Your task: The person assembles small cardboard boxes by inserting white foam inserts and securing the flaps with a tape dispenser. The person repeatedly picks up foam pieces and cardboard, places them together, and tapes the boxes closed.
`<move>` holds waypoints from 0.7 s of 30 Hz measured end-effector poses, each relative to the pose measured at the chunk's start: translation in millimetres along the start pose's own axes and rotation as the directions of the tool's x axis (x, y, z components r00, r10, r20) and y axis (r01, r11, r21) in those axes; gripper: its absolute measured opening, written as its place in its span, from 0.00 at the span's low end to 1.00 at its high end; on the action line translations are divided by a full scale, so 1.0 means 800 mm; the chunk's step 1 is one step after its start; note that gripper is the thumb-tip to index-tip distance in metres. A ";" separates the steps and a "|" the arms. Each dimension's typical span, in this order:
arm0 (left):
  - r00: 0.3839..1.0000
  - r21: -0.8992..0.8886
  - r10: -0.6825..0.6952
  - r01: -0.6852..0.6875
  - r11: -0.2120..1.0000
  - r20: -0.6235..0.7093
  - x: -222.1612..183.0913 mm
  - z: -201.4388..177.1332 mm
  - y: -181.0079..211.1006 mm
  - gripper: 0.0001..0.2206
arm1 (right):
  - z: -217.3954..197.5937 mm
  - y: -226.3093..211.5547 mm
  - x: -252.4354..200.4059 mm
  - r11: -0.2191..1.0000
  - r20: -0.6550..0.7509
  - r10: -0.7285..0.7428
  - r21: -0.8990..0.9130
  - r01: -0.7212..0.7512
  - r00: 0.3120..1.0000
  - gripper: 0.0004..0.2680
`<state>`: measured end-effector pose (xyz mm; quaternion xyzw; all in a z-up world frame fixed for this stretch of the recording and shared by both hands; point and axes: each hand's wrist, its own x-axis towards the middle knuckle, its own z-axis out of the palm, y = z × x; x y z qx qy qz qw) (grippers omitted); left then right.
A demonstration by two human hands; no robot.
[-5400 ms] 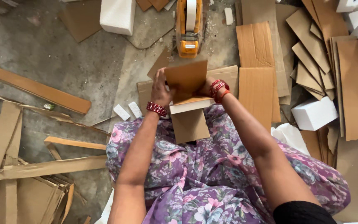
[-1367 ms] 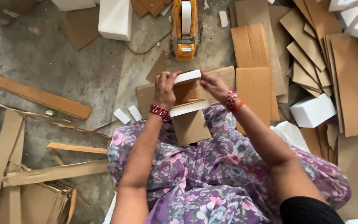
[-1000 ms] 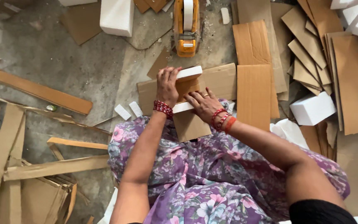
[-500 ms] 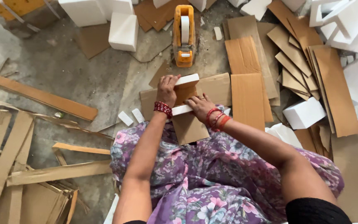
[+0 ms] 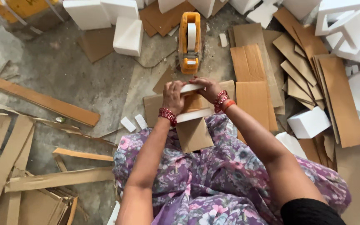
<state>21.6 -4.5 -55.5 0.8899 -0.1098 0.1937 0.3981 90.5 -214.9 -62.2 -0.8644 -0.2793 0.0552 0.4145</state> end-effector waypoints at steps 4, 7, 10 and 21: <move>0.998 -0.031 -0.065 0.065 0.997 0.017 0.012 0.010 -0.012 0.12 | 0.007 0.013 0.001 0.997 -0.044 -0.065 -0.046 0.063 0.997 0.17; 0.991 0.015 -0.121 0.121 0.993 0.064 0.009 0.014 -0.017 0.09 | 0.004 0.009 0.005 0.998 -0.066 -0.066 -0.018 0.065 0.996 0.17; 0.993 0.121 -0.107 0.101 0.988 0.042 0.008 0.013 -0.011 0.11 | -0.009 0.000 0.012 0.999 0.000 -0.024 -0.026 0.024 1.000 0.17; 0.994 0.239 -0.023 -0.004 0.971 0.108 0.020 0.006 -0.001 0.12 | 0.014 -0.007 -0.002 0.999 -0.190 -0.031 -0.031 0.025 0.981 0.16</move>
